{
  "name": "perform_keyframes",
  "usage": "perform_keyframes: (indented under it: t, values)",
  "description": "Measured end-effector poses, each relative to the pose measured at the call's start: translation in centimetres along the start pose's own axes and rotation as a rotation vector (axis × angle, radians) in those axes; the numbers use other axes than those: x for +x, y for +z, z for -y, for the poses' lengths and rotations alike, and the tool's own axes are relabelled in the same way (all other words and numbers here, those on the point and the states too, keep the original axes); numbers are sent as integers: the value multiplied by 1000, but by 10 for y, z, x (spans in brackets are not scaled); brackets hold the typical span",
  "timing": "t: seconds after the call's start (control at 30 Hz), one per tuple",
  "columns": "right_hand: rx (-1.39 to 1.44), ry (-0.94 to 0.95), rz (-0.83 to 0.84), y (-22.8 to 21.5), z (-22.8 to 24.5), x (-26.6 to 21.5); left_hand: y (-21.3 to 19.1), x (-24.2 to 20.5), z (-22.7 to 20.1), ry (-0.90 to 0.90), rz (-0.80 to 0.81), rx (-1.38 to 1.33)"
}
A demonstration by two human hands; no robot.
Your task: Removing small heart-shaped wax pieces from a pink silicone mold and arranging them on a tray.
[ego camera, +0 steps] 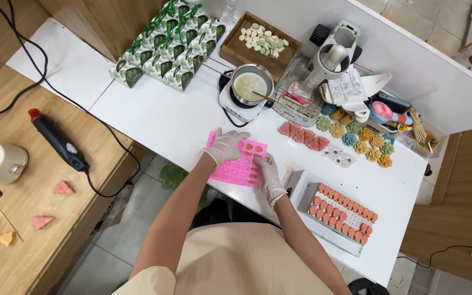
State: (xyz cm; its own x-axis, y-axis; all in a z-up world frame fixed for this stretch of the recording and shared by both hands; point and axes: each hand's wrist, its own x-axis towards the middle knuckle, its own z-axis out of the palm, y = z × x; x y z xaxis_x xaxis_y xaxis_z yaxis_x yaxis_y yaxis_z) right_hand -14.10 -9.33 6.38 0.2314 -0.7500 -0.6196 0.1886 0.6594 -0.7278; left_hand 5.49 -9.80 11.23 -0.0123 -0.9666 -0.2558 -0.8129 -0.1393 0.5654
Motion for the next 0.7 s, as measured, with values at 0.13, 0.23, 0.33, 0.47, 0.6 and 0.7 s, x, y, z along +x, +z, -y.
perform_keyframes:
  t: [0.13,0.23,0.33,0.47,0.6,0.7]
  values:
    - [-246,112,-91,2,22,-9,-3,6,17,-59,249,67]
    - [-331,-8,-49,-26,-13,40,4,1,43,-105,339,-195]
    - [-527,-169,26,-19,-20,58,23,-11,69,-219,421,-690]
    - [-698,-575,31,20,0,20,32,-52,69,-341,363,-1166]
    - [-959,-797,-11,52,7,-24,74,-73,70,-388,59,-1422]
    - [-912,-647,67,55,-17,-31,91,-83,63,-373,-120,-1488]
